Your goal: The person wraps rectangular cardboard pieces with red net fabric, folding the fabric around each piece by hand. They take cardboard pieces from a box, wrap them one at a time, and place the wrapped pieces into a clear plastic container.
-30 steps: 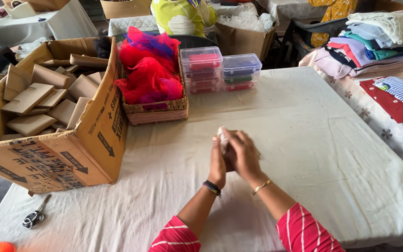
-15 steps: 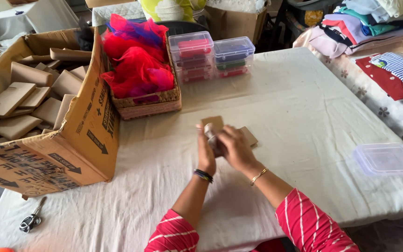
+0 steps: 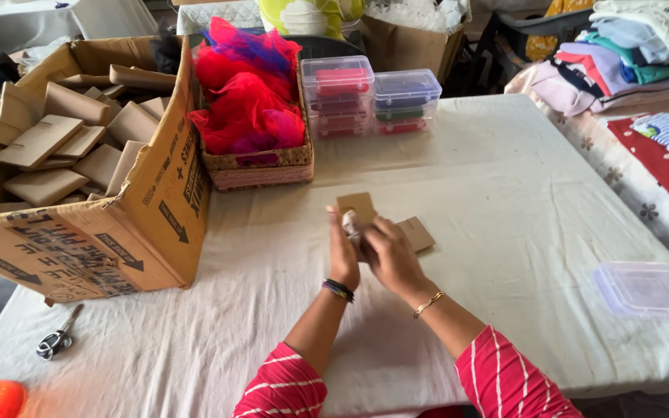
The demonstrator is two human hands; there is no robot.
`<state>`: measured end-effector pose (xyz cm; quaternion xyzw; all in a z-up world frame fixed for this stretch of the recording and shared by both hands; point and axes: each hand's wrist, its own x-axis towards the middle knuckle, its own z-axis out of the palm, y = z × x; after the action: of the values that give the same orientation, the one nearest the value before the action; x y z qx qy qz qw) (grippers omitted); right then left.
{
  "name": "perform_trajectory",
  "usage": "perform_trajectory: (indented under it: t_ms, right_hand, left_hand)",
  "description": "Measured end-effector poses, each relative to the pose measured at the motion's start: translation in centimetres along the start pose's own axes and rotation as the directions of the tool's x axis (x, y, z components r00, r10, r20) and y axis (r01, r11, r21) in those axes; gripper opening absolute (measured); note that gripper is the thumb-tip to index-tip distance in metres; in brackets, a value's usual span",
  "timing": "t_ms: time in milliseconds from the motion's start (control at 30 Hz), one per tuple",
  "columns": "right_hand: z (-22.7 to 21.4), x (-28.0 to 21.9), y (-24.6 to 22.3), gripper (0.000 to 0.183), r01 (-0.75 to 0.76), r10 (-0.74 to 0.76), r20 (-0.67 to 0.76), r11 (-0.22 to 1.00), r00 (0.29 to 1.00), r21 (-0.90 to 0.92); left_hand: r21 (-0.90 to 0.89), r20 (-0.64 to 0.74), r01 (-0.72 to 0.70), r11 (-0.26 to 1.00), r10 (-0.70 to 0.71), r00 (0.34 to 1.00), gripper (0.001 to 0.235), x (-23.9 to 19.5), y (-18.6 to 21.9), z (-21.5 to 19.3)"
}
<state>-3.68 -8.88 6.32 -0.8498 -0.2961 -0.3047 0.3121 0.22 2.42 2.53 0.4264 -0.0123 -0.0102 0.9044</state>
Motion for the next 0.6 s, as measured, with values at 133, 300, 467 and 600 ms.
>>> perform_trajectory:
  t_ms: [133,300,467,600]
  right_hand:
    - [-1.6,0.5,2.5,0.026,-0.234,0.230,-0.123,0.972,0.965,-0.022]
    - [-1.0,0.2,0.7,0.043,-0.242,0.245,-0.163,0.969,0.956,0.039]
    - [0.0,0.3,-3.3,0.046,-0.028,0.026,0.029,0.996,0.999,0.082]
    - [-0.6,0.5,-0.6,0.039,0.053,-0.052,-0.117,0.999,0.992,0.004]
  left_hand:
    - [0.288,0.094,-0.127,0.949,0.103,0.990,0.076,-1.9,-0.2,2.5]
    - [0.266,0.107,-0.201,0.943,0.179,0.978,0.074,-1.3,0.7,1.6]
    - [-0.102,0.004,-0.129,0.986,0.130,0.991,0.082,1.3,0.0,-1.9]
    - [-0.089,0.049,-0.073,0.993,0.078,0.996,0.080,-0.2,-1.0,0.9]
